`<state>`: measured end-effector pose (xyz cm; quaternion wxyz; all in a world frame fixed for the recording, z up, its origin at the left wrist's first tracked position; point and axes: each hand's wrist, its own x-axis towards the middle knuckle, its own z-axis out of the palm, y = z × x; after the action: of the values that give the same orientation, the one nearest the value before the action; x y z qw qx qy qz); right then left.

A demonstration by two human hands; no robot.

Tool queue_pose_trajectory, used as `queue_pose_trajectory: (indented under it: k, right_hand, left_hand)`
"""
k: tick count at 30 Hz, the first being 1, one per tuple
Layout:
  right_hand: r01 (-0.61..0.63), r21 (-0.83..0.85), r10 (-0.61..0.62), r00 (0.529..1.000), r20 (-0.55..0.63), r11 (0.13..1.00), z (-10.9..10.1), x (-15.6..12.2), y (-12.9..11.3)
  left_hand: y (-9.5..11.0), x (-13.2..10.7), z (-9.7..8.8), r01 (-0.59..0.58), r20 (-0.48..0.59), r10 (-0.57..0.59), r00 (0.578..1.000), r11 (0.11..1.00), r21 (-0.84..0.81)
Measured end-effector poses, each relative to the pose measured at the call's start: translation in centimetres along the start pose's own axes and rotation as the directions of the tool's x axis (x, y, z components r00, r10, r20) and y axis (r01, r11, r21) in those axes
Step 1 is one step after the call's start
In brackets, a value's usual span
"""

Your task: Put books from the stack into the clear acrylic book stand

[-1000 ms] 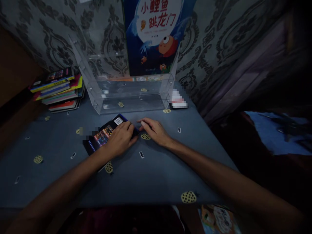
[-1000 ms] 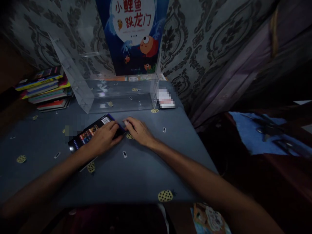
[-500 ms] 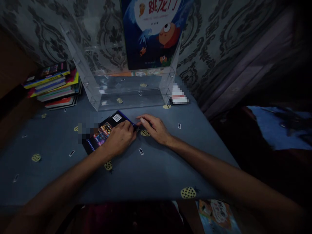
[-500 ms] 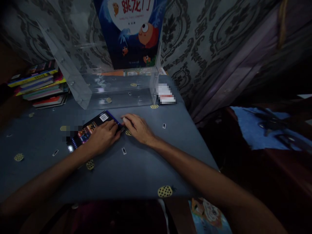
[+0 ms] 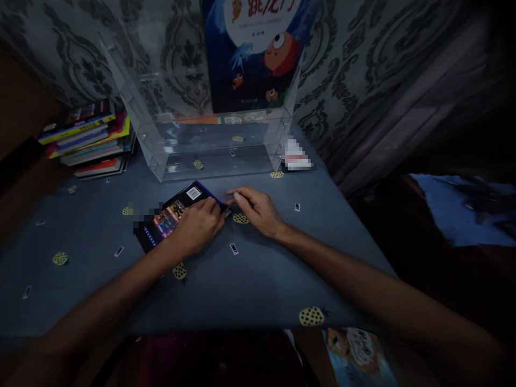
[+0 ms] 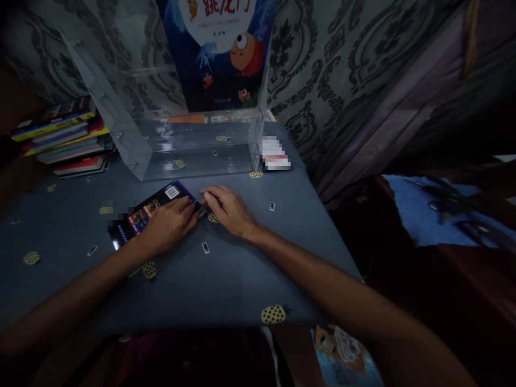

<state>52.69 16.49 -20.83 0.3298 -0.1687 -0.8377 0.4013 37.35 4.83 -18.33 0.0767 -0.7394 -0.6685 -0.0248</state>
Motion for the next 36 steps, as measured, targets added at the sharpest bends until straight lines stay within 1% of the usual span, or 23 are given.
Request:
queue_pose_trajectory:
  k: [3, 7, 10, 13, 14, 17, 19, 21, 24, 28, 32, 36]
  right_hand:
    - [0.016, 0.005, -0.016, 1.000, -0.012, 1.000, 0.0, 0.0, -0.1]
    - [0.081, -0.046, -0.082, 0.997, -0.014, 0.996, 0.0, -0.1, -0.2]
    - [0.127, -0.153, -0.118, 0.991, 0.069, 0.980, 0.0, -0.2, 0.0]
    - [0.192, -0.312, -0.139, 0.973, 0.183, 0.931, 0.3, -0.4, -0.1]
    - [0.206, -0.371, -0.136, 0.969, 0.204, 0.905, 0.5, -0.6, -0.3]
    - [0.191, -0.536, -0.091, 0.974, 0.208, 0.822, 1.2, -1.3, -1.9]
    - [0.185, -0.593, -0.068, 0.974, 0.215, 0.784, 1.7, -2.0, -3.2]
    - [0.210, -0.613, -0.064, 0.966, 0.251, 0.762, 2.3, -2.6, -4.1]
    - [0.236, -0.630, -0.053, 0.954, 0.296, 0.740, 2.9, -2.6, -4.0]
    - [0.211, -0.596, -0.024, 0.952, 0.307, 0.774, 2.6, -0.9, -3.0]
    - [0.160, -0.558, 0.020, 0.953, 0.303, 0.815, 2.3, 1.3, -2.2]
    - [0.178, -0.517, 0.000, 0.946, 0.325, 0.837, 3.0, 2.9, -1.4]
  left_hand:
    - [0.1, 0.1, -0.3, 0.007, 0.035, -0.008, 0.999, 1.000, 0.027]
    - [0.3, 0.2, -0.6, 0.020, 0.068, -0.023, 0.997, 0.999, 0.044]
    - [0.4, 0.0, -0.5, 0.015, 0.081, -0.019, 0.997, 0.999, 0.045]
    - [0.4, -0.1, -0.5, 0.011, 0.080, -0.014, 0.997, 0.999, 0.034]
    - [0.3, -0.1, -0.6, 0.012, 0.085, -0.015, 0.996, 1.000, 0.028]
    - [-0.3, 0.0, -1.1, 0.020, 0.108, -0.019, 0.994, 1.000, -0.003]
    - [-0.9, 0.0, -1.4, 0.036, 0.105, -0.031, 0.994, 0.998, -0.049]
    - [-1.6, 0.0, -1.6, 0.067, 0.080, -0.058, 0.995, 0.992, -0.108]
    - [-2.5, 0.0, -1.5, 0.117, 0.047, -0.111, 0.993, 0.982, -0.147]
    - [-2.7, -0.1, -1.1, 0.179, 0.048, -0.176, 0.983, 0.981, -0.069]
    - [-2.5, -0.1, -1.0, 0.243, 0.085, -0.244, 0.966, 0.970, 0.030]
    - [-2.7, 0.0, -0.9, 0.308, 0.101, -0.318, 0.943, 0.946, 0.104]
